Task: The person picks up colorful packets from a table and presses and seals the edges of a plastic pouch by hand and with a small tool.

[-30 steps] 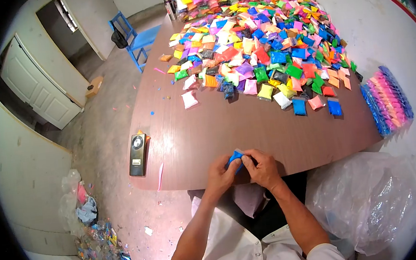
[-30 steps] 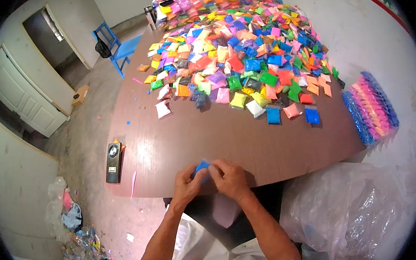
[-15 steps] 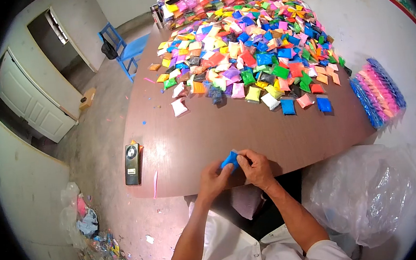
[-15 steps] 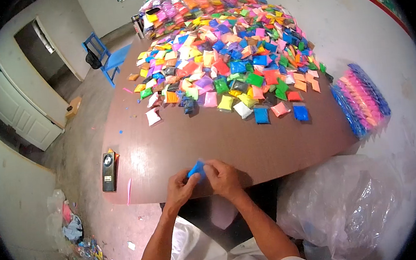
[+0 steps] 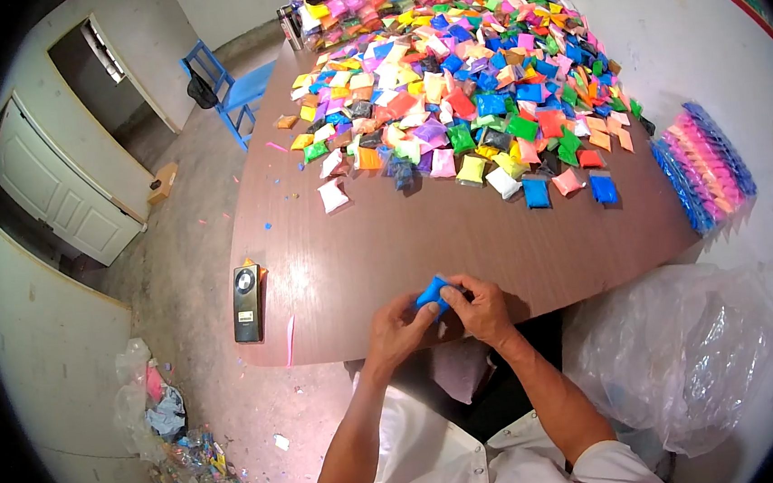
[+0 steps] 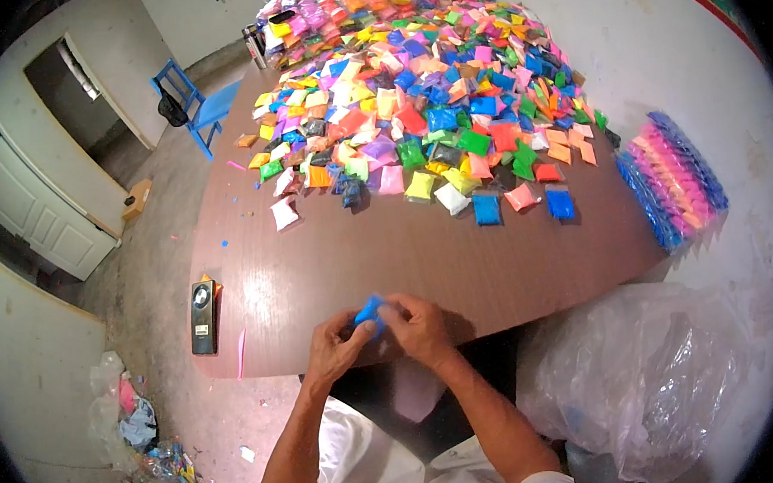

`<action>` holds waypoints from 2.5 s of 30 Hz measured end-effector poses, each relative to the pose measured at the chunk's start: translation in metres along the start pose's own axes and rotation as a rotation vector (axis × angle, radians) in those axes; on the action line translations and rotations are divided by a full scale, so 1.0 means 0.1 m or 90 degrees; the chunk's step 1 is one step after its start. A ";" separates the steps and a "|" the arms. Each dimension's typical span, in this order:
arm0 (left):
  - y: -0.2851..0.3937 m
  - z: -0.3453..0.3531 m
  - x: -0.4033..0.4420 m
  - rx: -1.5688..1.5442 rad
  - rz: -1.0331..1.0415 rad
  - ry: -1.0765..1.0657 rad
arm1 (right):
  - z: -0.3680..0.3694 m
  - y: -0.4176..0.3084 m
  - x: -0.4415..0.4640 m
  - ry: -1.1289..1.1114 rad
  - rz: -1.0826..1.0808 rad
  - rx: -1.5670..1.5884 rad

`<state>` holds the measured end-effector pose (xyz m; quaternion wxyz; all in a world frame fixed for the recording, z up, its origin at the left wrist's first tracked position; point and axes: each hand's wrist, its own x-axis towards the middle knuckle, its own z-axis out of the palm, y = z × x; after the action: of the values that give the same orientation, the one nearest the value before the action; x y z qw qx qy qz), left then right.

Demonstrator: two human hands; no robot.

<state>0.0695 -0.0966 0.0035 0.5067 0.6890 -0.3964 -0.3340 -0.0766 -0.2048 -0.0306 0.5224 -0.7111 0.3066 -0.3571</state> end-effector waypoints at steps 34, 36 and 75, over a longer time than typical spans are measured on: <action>-0.04 -0.03 0.05 -0.121 -0.025 0.015 | -0.03 -0.03 0.02 -0.051 0.029 -0.009; -0.06 -0.01 0.06 -0.137 -0.028 0.004 | -0.03 -0.03 0.01 -0.055 0.026 -0.012; -0.44 -0.39 -1.25 -0.486 -0.234 0.301 | 0.01 0.14 0.02 -0.056 -0.047 -0.085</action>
<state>0.0548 0.0383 -0.0212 0.7319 0.5694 0.0089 -0.3743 -0.0753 -0.2091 -0.0441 0.4730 -0.7701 0.2806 -0.3233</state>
